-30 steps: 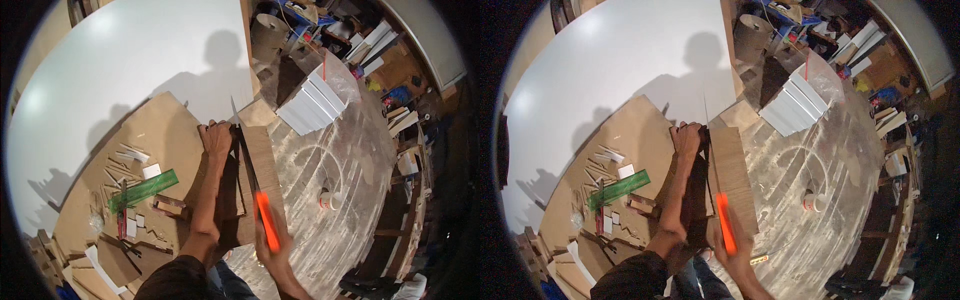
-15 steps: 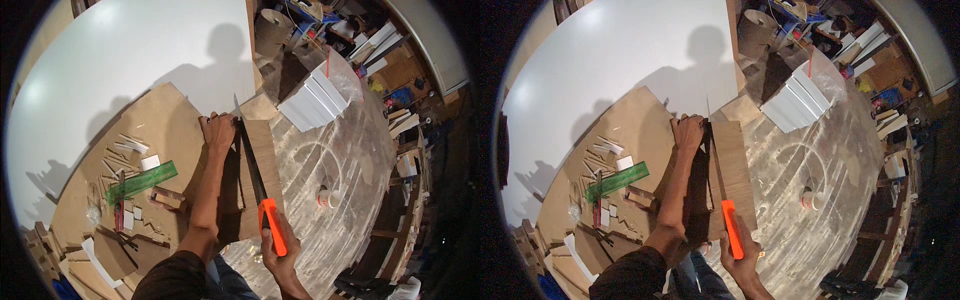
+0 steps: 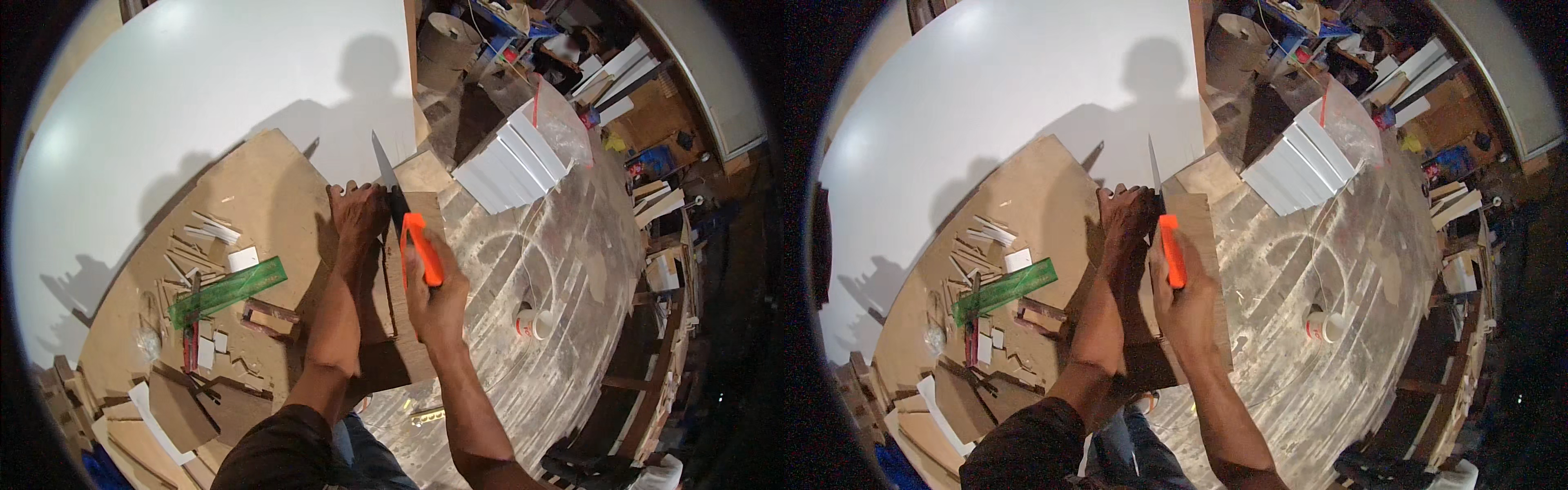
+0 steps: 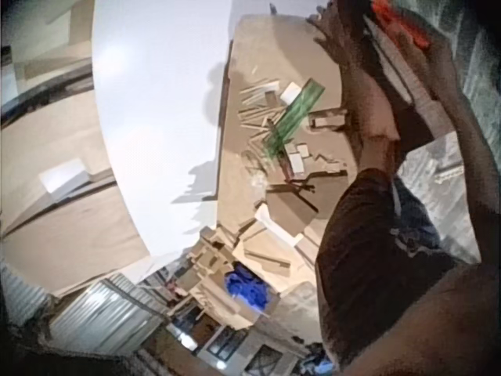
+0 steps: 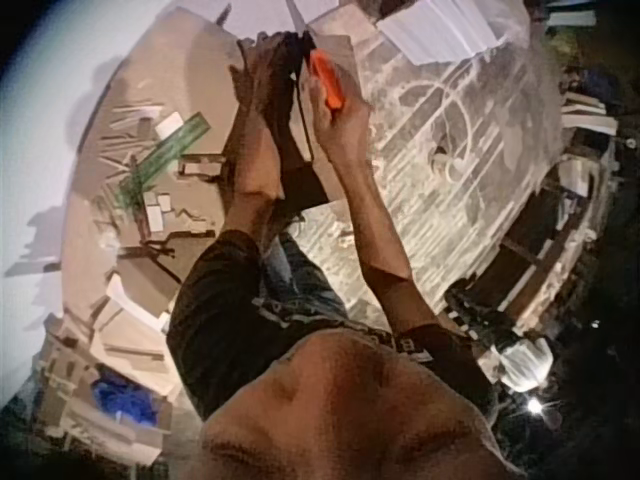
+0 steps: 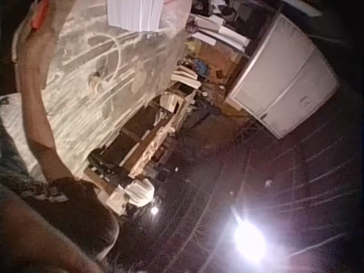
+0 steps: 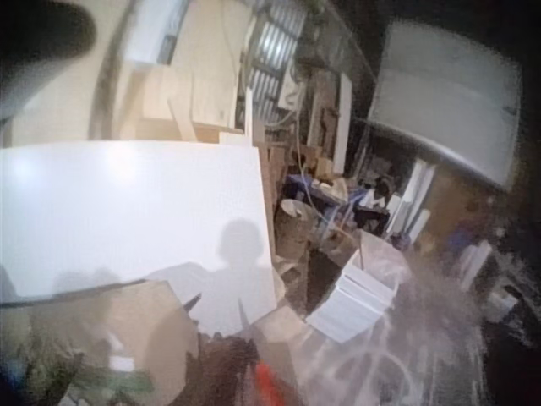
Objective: The person saws a piece of cardboard with a hand saw and then uses their hands to break and fold pieces of the cardboard.
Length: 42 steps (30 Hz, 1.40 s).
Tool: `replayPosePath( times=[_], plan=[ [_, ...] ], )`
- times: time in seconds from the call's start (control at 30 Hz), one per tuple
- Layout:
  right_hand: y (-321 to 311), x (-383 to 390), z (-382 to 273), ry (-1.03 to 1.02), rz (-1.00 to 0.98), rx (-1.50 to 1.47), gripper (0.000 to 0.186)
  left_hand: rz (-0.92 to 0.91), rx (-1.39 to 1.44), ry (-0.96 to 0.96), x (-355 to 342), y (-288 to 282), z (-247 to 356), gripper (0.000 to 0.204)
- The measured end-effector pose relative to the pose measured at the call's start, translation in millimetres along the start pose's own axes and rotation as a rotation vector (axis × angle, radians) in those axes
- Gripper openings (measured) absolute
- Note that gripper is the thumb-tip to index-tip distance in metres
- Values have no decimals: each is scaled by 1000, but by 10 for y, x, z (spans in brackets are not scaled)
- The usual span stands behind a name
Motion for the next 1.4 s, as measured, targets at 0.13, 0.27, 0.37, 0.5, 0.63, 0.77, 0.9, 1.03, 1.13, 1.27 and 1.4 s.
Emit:
replayPosePath(
  times=[0.13, 0.27, 0.37, 0.5, 0.63, 0.77, 0.9, 1.03, 1.13, 1.27, 1.4],
  plan=[
    [-335, 755, -146, -52, 45, 38, 44, -1, -12, -3, -15, 133, -198, 19],
    [-341, 661, -112, -62, 80, 1, 40, 84, -21, 83, 9, 131, -157, 19],
    [87, -85, 114, -33, 111, 34, 37, -5, 34, 51, 11, 4, 41, 17],
    [-92, 539, -20, -76, 49, 98, 40, -67, 30, 0, -4, 34, -166, 15],
    [-346, 859, -212, -63, 41, -23, 43, 81, -136, 6, -20, 256, -426, 16],
    [165, -198, 206, -120, 150, 4, 33, -102, 18, 30, 20, -38, 88, 16],
    [7, 455, -60, -108, 73, 50, 32, 91, -60, 59, -26, 60, -244, 18],
    [-365, 1038, 26, -51, 134, -5, 37, 24, -137, 13, 30, 208, -157, 18],
    [81, 88, 203, -67, 67, -31, 36, 86, -71, 59, 61, 174, -139, 18],
    [199, 146, 154, -18, 100, 5, 33, 49, -34, 79, 63, 102, -208, 18],
    [-375, 1157, 150, -18, 109, 54, 38, -6, -87, -22, -32, 41, -23, 21]
  ],
)
Point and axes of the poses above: each hand's wrist, its own x-axis away from the middle knuckle, its own y-axis out of the palm, z = x × y, the point moved 3 cm from there along -x, towards the middle knuckle, and after that the axes turned 4 degrees about z, right-handed, at the moved point
